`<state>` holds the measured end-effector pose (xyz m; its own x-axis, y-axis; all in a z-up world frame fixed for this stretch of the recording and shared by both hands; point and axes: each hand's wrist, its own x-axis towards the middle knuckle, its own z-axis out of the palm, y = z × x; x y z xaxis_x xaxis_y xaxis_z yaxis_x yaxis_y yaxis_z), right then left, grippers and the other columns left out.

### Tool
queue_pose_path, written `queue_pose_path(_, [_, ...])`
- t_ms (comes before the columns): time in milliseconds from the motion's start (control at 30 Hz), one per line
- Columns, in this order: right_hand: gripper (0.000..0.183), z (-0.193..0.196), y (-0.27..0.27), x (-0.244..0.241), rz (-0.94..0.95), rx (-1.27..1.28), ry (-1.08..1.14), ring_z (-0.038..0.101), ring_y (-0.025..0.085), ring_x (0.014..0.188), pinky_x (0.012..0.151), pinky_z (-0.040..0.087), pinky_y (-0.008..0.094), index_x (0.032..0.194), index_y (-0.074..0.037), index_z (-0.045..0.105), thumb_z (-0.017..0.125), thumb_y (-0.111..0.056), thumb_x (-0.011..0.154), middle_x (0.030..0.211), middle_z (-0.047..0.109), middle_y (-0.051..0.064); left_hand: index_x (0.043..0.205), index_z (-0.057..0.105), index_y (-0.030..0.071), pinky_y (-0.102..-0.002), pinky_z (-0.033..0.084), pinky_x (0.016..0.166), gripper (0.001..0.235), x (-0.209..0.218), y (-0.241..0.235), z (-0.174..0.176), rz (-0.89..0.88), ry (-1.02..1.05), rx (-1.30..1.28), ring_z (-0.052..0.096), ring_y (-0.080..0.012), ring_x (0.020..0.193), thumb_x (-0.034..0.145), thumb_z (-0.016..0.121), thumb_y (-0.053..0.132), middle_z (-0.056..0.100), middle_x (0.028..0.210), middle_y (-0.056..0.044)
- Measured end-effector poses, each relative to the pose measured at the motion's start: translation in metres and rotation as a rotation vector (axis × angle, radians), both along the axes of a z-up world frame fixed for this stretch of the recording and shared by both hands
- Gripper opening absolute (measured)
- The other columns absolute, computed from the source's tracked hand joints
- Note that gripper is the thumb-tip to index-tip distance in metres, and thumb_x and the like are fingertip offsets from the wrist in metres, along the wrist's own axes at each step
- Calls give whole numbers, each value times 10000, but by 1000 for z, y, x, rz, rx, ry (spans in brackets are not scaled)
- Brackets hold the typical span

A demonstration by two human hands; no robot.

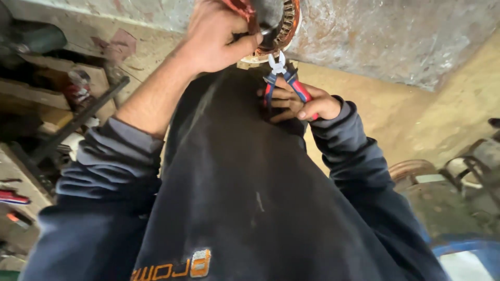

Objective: Extracting old copper windings from an electric motor stator using pliers and a utility knife on a workbench.

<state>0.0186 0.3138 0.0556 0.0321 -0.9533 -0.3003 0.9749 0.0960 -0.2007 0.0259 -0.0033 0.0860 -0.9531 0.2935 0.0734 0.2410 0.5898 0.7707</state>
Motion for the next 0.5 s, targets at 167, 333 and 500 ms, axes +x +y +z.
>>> queue_pose_path(167, [1086, -2, -4, -9, 3, -15, 32, 357, 407, 1524, 1190, 359, 623, 1663, -37, 142, 660, -96, 711, 1677, 306, 236, 932, 752, 63, -466, 482, 869, 225, 4, -2, 5, -50, -66, -72, 675, -321, 1017, 1009, 721, 272, 711, 1024, -81])
queue_pose_path(333, [1000, -12, -5, 3, -24, 57, 137, 459, 345, 1425, 1105, 446, 544, 1629, 12, 266, 649, -113, 715, 1533, 452, 207, 891, 745, 77, -469, 484, 822, 234, 9, 1, 14, -101, -36, -58, 680, -290, 974, 998, 736, 286, 714, 1080, -61])
queue_pose_path(500, [885, -26, -7, 16, -33, 112, 276, 534, 266, 1260, 1062, 406, 337, 1543, 38, 449, 644, -152, 701, 1342, 575, 155, 1006, 768, 103, -432, 475, 741, 188, 7, -5, 12, -172, -118, -57, 675, -279, 908, 965, 719, 280, 701, 1052, -35])
